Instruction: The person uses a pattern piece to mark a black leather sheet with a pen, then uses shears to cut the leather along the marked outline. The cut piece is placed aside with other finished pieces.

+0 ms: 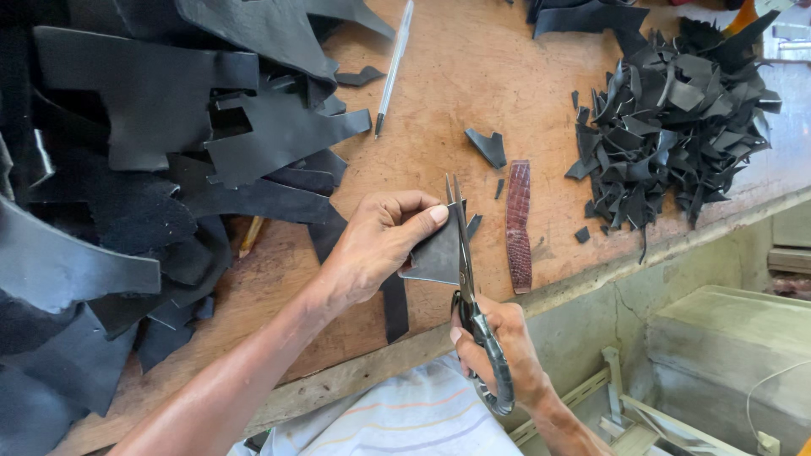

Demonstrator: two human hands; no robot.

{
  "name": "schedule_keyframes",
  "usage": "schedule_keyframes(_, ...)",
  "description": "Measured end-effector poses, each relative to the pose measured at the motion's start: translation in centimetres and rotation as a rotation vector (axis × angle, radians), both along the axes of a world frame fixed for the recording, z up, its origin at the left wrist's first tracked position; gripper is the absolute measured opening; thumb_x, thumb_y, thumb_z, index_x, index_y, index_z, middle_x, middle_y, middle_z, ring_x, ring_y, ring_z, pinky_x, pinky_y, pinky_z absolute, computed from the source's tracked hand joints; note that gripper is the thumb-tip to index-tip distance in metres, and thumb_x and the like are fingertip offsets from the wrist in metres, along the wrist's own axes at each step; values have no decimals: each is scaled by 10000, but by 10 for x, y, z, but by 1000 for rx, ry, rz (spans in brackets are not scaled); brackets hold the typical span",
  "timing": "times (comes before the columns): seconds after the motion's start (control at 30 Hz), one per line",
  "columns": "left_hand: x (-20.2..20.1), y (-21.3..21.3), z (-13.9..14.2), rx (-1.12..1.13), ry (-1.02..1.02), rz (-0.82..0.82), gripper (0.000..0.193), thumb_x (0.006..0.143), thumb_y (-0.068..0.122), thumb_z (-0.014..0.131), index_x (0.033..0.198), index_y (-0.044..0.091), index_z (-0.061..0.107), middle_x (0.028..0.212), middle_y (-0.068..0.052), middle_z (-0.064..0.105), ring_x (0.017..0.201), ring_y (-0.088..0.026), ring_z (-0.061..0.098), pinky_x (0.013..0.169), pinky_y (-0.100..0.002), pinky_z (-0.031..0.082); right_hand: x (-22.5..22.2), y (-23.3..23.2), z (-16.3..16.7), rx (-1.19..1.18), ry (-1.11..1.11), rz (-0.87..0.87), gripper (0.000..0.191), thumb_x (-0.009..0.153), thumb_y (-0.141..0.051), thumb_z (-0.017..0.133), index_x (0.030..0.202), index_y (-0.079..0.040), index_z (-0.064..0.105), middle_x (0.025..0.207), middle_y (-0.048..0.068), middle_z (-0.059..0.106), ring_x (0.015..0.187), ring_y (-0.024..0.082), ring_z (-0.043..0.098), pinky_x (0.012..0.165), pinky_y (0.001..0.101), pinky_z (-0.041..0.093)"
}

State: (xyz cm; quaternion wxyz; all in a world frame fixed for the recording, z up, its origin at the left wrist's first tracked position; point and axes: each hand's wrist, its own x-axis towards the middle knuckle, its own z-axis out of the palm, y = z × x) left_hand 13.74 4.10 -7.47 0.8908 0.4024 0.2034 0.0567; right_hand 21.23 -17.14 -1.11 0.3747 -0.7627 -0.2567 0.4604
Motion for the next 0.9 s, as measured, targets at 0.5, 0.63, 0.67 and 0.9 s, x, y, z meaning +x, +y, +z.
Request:
schedule_keyframes(0.5,-18,4,37,648,-47,220,187,917,59,676,1088,5,622,859,-25,698,735,-44,659,595,-239,546,45,38,0,-65,-1010,-7,494,730,-339,943,862,-1,608,712,153,636,635,309,619,599,432,483)
schedule_keyframes(0.63,-7,-14,38,768,-16,242,173,899,17,735,1021,-2,615,828,-88,690,716,-127,668,614,-274,567,72,47,-3,64,-959,33,274,819,-224,848,905,-48,657,799,134,662,704,298,643,645,416,501)
schedule_keyframes(0.67,-6,-19,38,791,16,197,168,905,32,734,1021,6,616,827,-85,708,732,-144,698,642,-288,575,81,47,-3,-6,-961,13,342,795,-267,886,893,-37,652,784,139,657,685,304,633,632,426,491)
schedule_keyframes(0.9,-49,-34,53,1389,232,313,324,901,127,783,1162,5,635,1105,-196,664,1053,-359,632,901,-435,520,110,23,5,-17,-988,-41,418,785,-259,954,945,-18,652,837,124,684,721,243,638,655,385,493)
